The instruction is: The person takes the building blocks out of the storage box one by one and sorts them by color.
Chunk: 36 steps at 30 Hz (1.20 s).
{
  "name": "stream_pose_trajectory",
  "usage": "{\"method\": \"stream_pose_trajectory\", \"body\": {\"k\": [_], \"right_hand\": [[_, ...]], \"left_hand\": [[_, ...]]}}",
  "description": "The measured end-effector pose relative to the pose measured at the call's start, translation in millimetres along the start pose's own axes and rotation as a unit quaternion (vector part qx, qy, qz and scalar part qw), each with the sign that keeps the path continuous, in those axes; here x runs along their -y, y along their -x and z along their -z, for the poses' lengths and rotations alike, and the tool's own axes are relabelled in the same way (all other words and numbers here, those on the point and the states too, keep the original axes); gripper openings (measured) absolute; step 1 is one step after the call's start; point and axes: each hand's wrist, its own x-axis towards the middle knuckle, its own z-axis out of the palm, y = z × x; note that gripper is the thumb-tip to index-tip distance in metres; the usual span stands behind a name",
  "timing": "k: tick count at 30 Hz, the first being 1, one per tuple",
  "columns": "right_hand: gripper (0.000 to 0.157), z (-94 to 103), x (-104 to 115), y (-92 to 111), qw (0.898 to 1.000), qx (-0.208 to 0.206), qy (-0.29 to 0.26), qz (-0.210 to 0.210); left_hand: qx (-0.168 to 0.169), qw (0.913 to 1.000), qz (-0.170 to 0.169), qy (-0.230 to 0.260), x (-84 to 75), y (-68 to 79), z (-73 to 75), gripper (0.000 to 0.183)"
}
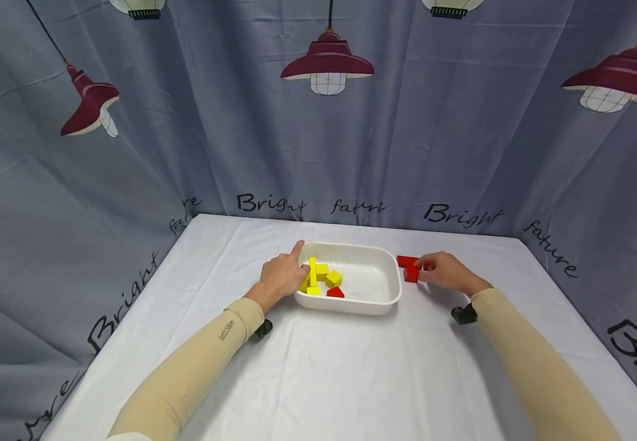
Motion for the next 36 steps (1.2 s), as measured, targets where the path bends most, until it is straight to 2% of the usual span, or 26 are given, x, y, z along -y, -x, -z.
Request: {"method": "stream_pose_trajectory", "body": {"k": [4, 10, 25, 30, 36], "right_hand": [[0.041, 2.9, 3, 1, 1.0, 0.006, 0.003, 0.0], [0.035, 9.8, 12, 4, 1.0, -0.002, 0.007, 0.016], [0.029, 24.2, 59, 11, 0.997, 0.01, 0.002, 0.078], [0.027, 23.4, 72, 10, 0.995, 0.021, 0.001, 0.095], [0.033, 20.7, 87, 8, 0.993, 0.062, -0.009, 0.103]], "left_hand": [[0.006, 1.0, 0.003, 0.0, -0.6, 0.6, 1.4, 0.067], [0.007, 1.0, 0.004, 0.003, -1.7, 1.0, 2.5, 0.068], [0.004, 1.0, 0.0, 0.003, 1.1, -1.2, 1.2, 0.069], [0.001, 1.0, 0.001, 0.001, 0.7, -0.6, 1.6, 0.069], [-0.002, 1.0, 0.004, 0.001, -0.1, -0.8, 0.7, 0.068]]}}
